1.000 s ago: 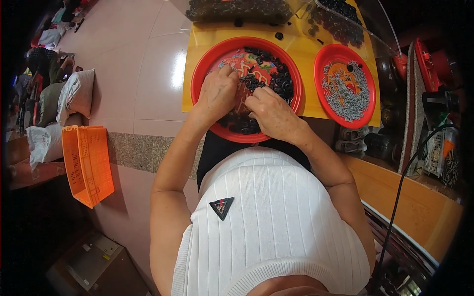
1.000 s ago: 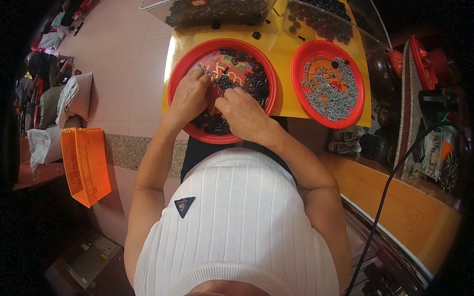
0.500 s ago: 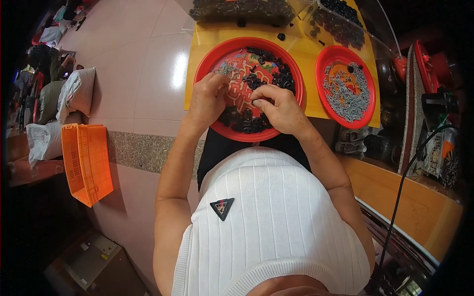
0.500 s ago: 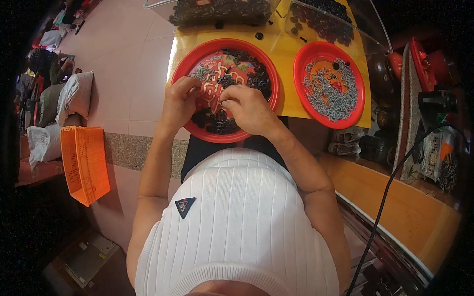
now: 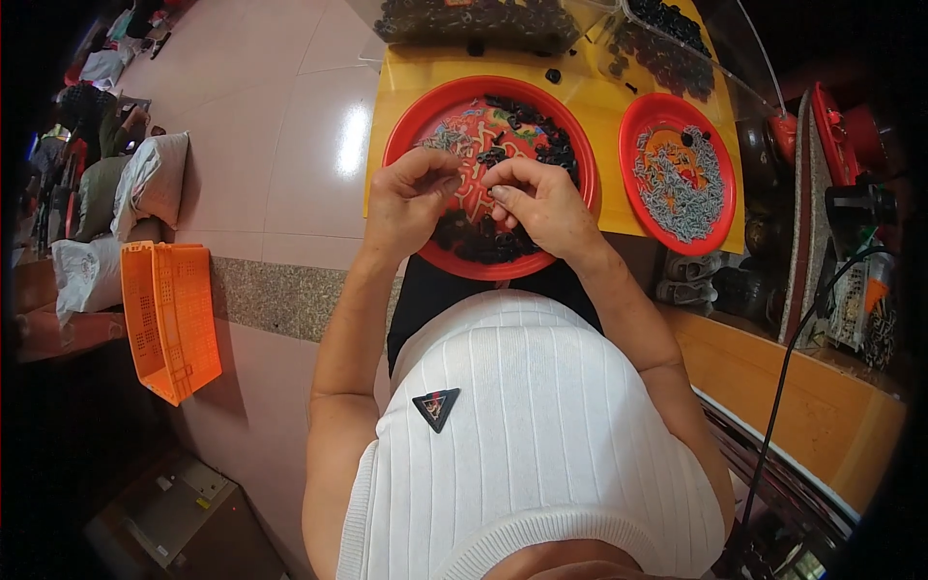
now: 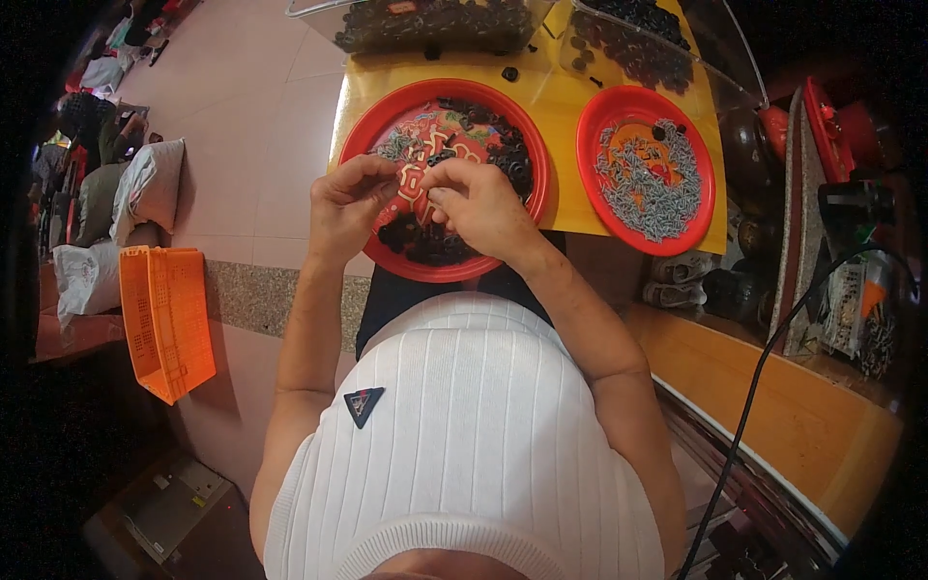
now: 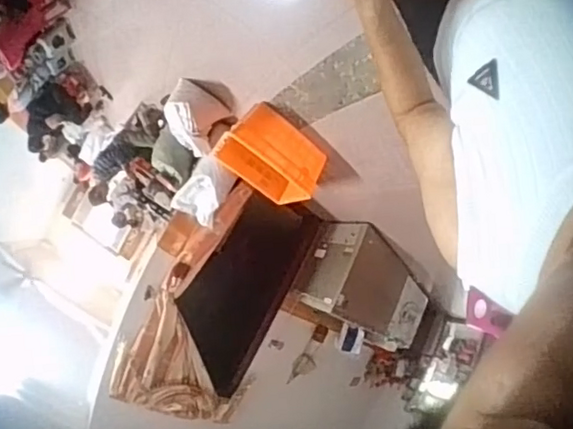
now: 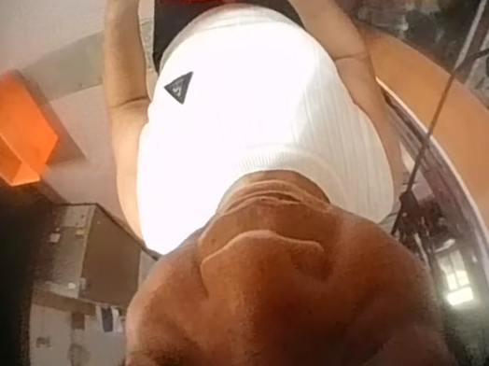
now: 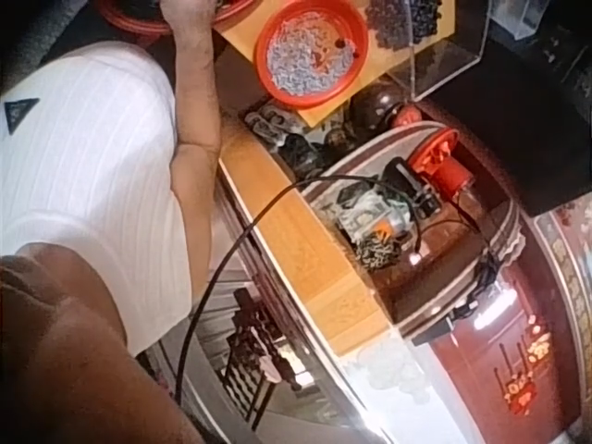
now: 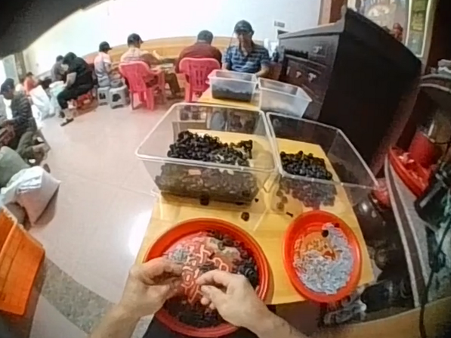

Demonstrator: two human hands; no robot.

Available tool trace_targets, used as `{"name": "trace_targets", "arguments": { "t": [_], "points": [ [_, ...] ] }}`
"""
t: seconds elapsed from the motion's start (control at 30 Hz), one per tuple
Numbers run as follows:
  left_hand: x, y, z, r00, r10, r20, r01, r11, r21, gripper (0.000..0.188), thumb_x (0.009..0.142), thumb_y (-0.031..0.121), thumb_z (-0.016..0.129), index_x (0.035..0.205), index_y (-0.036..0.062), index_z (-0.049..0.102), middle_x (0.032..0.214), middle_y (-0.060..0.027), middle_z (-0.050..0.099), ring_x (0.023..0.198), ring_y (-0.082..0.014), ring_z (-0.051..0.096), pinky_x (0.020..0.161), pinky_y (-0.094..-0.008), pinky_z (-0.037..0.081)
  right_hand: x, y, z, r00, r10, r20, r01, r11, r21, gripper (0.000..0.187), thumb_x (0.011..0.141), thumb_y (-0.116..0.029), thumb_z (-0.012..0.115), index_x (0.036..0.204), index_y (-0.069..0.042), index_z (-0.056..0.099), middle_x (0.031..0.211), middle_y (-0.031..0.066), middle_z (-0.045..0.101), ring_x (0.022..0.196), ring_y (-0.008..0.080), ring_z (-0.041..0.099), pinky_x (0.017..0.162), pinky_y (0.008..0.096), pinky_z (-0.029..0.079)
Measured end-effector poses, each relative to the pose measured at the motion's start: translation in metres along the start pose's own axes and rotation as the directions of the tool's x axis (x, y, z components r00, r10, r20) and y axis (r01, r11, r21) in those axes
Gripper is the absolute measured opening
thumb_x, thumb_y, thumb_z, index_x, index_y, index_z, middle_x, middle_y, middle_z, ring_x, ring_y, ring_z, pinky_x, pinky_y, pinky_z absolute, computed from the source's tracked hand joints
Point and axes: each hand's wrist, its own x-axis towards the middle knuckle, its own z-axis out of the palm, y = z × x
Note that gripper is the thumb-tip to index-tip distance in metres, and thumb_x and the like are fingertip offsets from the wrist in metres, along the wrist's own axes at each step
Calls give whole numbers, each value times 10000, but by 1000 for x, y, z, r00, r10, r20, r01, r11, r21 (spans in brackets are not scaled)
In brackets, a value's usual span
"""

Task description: The person sorts and inspects small black plastic manufacturing components by hand.

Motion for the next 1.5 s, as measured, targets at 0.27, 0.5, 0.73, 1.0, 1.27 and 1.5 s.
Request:
{"name": "trace_targets", "arguments": {
  "t": [0.27,0.5,0.73,1.0,1.27,1.5],
  "points": [
    [-7,8,5,1000,18,-12,-18,1000,-9,170,703,-126,562,827,-10,575,749,-37,584,713,-90,557,645,-213,456,6,-11,5,998,-37,43,37,999,7,115,820,-60,522,902,-1,578,636,5,549,548,50,509,467,185,413],
    [-7,6,5,982,177,63,-184,974,133,164,708,-118,558,832,-12,575,752,-55,590,697,-102,558,618,-219,453,10,-9,8,993,-91,72,96,993,-76,101,809,-83,544,839,-5,600,611,1,550,536,39,507,464,185,408],
    [-9,9,-3,967,-237,95,254,926,-279,135,782,-33,542,903,-16,597,790,-36,596,683,-88,556,594,-207,456,9,-14,9,997,27,70,-26,1000,-16,101,799,-75,543,832,3,597,630,18,566,516,65,516,435,191,406],
    [-11,5,-6,941,-338,19,300,807,-509,157,810,-20,514,953,-30,579,776,-50,582,626,-94,534,568,-196,446,26,1,7,996,-77,-53,67,982,-176,100,814,-15,527,896,12,576,664,25,570,543,43,515,490,163,427],
    [-21,2,0,929,-335,156,351,673,-651,102,813,-14,518,902,-13,567,755,-38,555,636,-97,529,548,-202,430,13,4,-16,982,98,163,-166,860,483,117,813,-37,526,912,26,518,719,70,567,578,115,571,510,196,485],
    [-26,3,8,926,-282,251,374,606,-702,64,793,25,561,855,12,547,762,-70,561,660,-128,537,572,-231,426,-1,4,-15,977,124,173,-201,802,563,89,821,-38,519,892,12,501,757,81,563,630,132,589,521,205,498]
  ]
}}
